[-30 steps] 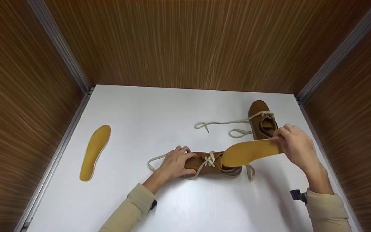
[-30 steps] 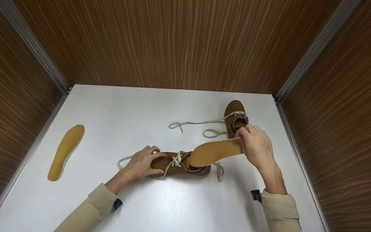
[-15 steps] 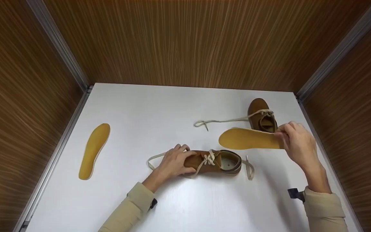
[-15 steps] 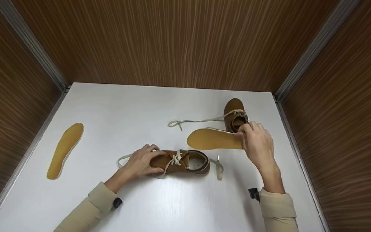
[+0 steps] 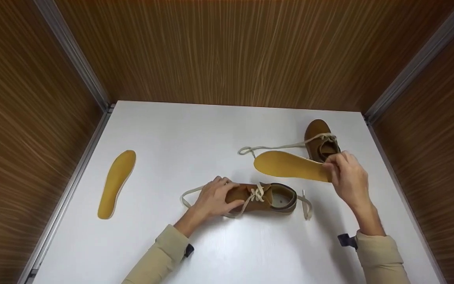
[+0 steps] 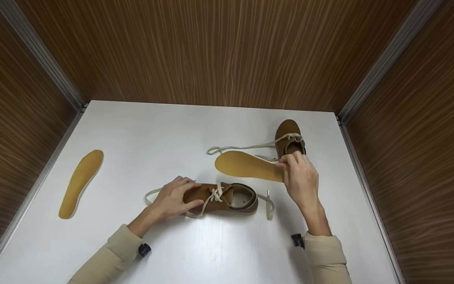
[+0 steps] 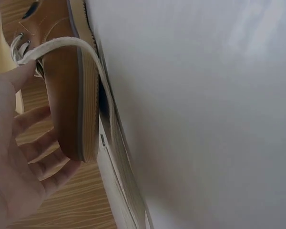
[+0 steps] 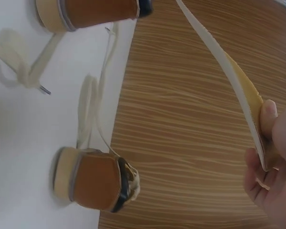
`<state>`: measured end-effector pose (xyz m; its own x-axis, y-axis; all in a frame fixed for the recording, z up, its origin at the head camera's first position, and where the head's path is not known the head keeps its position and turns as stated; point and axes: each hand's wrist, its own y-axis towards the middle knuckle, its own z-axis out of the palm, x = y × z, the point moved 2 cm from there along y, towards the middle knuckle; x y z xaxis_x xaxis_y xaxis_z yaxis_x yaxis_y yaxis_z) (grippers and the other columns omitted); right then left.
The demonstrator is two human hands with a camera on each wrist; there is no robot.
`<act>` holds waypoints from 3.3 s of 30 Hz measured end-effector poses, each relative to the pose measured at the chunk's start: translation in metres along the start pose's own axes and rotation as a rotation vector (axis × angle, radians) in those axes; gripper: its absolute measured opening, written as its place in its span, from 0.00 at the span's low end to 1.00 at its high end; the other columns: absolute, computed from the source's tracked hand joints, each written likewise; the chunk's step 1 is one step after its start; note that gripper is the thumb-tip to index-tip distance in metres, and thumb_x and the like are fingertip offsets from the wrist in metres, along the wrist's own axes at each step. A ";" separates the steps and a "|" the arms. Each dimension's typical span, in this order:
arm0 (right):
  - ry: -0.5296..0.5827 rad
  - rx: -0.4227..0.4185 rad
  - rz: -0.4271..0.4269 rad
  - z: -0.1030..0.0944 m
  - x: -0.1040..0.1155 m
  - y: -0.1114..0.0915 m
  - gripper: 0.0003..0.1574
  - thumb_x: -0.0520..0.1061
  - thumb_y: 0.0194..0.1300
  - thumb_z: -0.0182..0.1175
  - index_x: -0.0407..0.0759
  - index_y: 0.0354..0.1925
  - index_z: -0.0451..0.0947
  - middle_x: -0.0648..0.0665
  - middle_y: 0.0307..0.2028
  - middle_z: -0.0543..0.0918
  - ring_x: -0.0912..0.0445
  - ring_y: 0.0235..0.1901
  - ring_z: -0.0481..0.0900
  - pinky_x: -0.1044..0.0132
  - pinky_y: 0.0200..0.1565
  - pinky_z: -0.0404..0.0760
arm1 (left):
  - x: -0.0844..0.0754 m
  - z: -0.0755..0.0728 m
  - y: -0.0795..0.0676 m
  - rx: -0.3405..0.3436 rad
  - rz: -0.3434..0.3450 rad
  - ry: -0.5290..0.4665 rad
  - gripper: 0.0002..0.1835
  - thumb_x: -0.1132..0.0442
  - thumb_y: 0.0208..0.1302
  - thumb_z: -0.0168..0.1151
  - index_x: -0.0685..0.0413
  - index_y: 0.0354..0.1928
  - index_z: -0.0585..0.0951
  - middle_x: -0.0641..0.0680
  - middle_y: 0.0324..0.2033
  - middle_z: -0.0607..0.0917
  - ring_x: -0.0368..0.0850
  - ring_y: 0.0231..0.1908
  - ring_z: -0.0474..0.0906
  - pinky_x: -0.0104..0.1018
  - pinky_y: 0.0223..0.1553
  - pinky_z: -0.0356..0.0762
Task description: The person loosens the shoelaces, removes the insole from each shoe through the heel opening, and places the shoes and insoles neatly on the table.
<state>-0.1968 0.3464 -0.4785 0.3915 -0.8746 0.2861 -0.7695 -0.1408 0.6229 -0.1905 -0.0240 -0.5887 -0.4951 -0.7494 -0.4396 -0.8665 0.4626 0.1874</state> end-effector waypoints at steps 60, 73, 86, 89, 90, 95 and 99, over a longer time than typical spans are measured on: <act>0.530 0.085 0.217 0.053 0.059 -0.019 0.06 0.34 0.66 0.71 0.42 0.41 0.90 0.44 0.34 0.88 0.65 0.31 0.78 0.76 0.34 0.77 | -0.059 -0.009 0.043 -0.657 -0.411 -1.212 0.06 0.71 0.70 0.67 0.71 0.41 0.82 0.67 0.33 0.90 0.41 0.26 0.88 0.39 0.33 0.90; 0.454 0.310 0.145 0.050 0.069 0.022 0.08 0.42 0.68 0.72 0.42 0.45 0.90 0.46 0.30 0.90 0.65 0.25 0.76 0.75 0.28 0.74 | -0.065 -0.005 0.038 -0.621 -0.393 -1.209 0.06 0.72 0.70 0.67 0.71 0.40 0.82 0.67 0.32 0.90 0.46 0.27 0.88 0.30 0.30 0.87; 0.461 0.355 0.132 0.052 0.072 0.036 0.04 0.39 0.67 0.72 0.42 0.40 0.92 0.44 0.31 0.91 0.64 0.25 0.75 0.76 0.29 0.73 | -0.069 -0.002 0.035 -0.612 -0.390 -1.217 0.09 0.69 0.69 0.69 0.71 0.43 0.83 0.70 0.35 0.90 0.54 0.31 0.90 0.40 0.34 0.90; 0.496 0.313 0.173 0.053 0.070 0.033 0.03 0.39 0.68 0.71 0.42 0.39 0.92 0.43 0.30 0.91 0.65 0.25 0.76 0.77 0.29 0.73 | -0.074 0.002 0.032 -0.607 -0.384 -1.237 0.12 0.68 0.69 0.69 0.71 0.48 0.84 0.68 0.38 0.90 0.51 0.32 0.90 0.39 0.34 0.90; 0.508 0.296 0.189 0.053 0.070 0.032 0.03 0.39 0.68 0.72 0.42 0.38 0.92 0.43 0.29 0.91 0.66 0.25 0.76 0.78 0.29 0.73 | -0.076 0.003 0.031 -0.604 -0.381 -1.247 0.12 0.67 0.70 0.69 0.71 0.49 0.84 0.68 0.39 0.90 0.50 0.33 0.90 0.39 0.35 0.90; 0.571 0.185 0.262 0.055 0.071 0.027 0.02 0.37 0.66 0.72 0.39 0.37 0.91 0.39 0.30 0.91 0.68 0.26 0.75 0.79 0.30 0.72 | -0.085 0.015 0.026 -0.583 -0.384 -1.265 0.12 0.69 0.69 0.70 0.71 0.50 0.85 0.68 0.41 0.89 0.61 0.35 0.90 0.35 0.34 0.90; 0.630 0.105 0.302 0.057 0.073 0.023 0.02 0.35 0.66 0.72 0.38 0.37 0.91 0.36 0.31 0.90 0.68 0.27 0.76 0.78 0.31 0.73 | -0.092 0.022 0.025 -0.564 -0.374 -1.262 0.12 0.70 0.69 0.69 0.72 0.50 0.84 0.69 0.41 0.90 0.59 0.35 0.90 0.30 0.32 0.88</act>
<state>-0.2152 0.2528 -0.4851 0.3460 -0.4522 0.8221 -0.9229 -0.0062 0.3851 -0.1649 0.0667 -0.5634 -0.1088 0.2704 -0.9566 -0.9881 -0.1350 0.0742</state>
